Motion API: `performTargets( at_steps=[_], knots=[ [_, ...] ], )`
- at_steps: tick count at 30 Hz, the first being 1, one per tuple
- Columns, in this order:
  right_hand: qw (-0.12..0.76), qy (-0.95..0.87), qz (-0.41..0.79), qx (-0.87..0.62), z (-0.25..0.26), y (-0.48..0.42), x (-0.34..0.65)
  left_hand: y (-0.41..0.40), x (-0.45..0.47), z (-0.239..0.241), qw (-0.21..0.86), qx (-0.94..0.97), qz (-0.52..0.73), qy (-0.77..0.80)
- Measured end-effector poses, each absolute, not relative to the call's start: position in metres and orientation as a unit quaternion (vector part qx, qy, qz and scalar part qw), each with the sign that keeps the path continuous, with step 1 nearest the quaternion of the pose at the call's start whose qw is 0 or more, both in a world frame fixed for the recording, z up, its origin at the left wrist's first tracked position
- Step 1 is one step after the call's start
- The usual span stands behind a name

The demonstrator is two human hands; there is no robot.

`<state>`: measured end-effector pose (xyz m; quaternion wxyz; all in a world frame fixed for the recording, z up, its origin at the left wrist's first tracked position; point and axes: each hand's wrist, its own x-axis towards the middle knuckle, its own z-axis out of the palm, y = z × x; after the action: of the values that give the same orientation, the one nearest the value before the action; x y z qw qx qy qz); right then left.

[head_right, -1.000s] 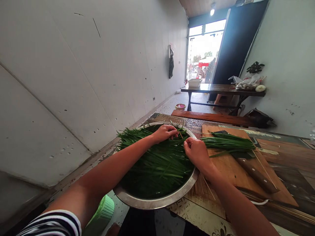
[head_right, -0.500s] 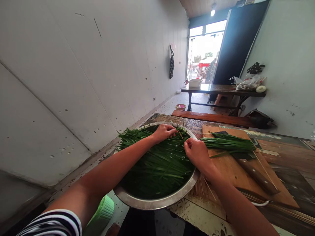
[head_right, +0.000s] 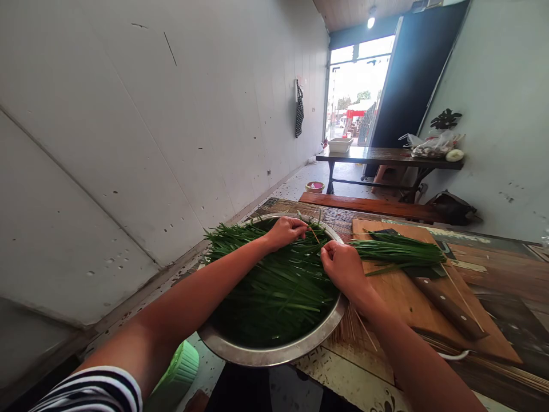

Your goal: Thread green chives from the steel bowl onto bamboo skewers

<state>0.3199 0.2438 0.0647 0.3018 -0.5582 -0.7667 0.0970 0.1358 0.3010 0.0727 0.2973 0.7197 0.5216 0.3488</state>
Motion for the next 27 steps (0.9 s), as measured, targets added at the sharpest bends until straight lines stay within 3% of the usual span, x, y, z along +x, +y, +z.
performTargets(
  at_steps=[9, 16, 21, 27],
  knots=[
    [0.295, -0.764, 0.099, -0.565, 0.066, 0.244, 0.320, 0.296, 0.136, 0.075, 0.319, 0.731, 0.328, 0.507],
    [0.323, -0.755, 0.109, -0.560, 0.062, 0.244, 0.320, 0.285, 0.133, 0.097, 0.333, 0.831, 0.227, 0.383],
    [0.404, -0.729, 0.128, -0.538, 0.061, 0.247, 0.326, 0.280, 0.123, 0.115, 0.350, 0.794, 0.237, 0.437],
    [0.544, -0.627, 0.134, -0.541, 0.076, 0.245, 0.339, 0.252, 0.119, 0.149, 0.409, 0.809, 0.128, 0.402]
  ],
)
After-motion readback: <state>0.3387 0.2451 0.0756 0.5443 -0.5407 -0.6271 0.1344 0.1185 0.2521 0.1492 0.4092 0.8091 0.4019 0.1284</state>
